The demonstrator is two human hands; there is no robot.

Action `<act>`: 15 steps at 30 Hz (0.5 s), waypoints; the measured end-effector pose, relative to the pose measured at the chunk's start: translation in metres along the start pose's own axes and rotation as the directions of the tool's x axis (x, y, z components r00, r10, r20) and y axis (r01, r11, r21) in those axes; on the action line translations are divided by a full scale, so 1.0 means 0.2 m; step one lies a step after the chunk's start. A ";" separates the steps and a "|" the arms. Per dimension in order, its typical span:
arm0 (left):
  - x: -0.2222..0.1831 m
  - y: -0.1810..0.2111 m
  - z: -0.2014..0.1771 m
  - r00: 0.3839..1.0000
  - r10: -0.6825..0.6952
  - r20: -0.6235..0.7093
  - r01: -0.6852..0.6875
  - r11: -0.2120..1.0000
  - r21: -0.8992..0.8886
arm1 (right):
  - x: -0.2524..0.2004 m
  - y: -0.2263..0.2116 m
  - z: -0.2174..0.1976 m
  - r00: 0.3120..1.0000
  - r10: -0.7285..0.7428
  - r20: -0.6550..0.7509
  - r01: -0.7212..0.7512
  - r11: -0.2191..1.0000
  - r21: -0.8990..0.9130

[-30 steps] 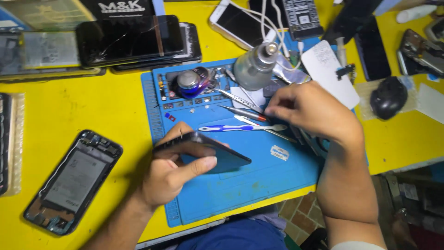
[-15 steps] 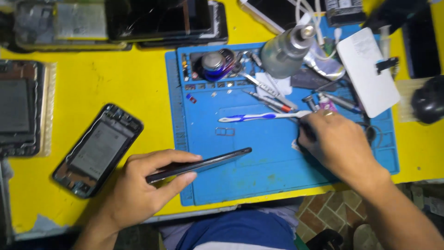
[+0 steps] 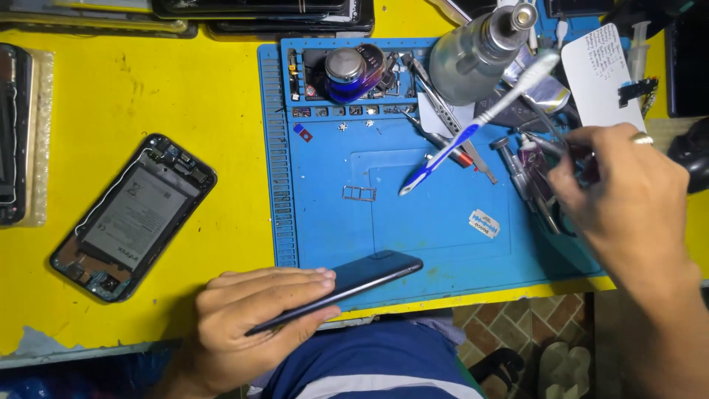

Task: Disassembling a mobile phone to access internal components using a screwdriver and prying tools.

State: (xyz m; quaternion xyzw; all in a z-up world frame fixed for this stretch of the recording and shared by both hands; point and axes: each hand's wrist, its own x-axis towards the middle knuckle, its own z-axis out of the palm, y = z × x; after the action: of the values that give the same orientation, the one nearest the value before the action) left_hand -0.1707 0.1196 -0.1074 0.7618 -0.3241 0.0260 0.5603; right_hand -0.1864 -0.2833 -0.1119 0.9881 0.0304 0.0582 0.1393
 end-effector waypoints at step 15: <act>-0.01 0.04 0.03 0.955 -0.292 -0.061 0.296 0.950 0.097 | 0.10 0.02 -0.27 0.655 0.366 0.661 -0.542 0.837 0.073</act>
State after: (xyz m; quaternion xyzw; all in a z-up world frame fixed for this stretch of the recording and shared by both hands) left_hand -0.1782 0.1129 -0.1033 0.8291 -0.1922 -0.0232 0.5244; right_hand -0.1737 -0.2709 -0.0567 0.9344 -0.2604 -0.2427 -0.0110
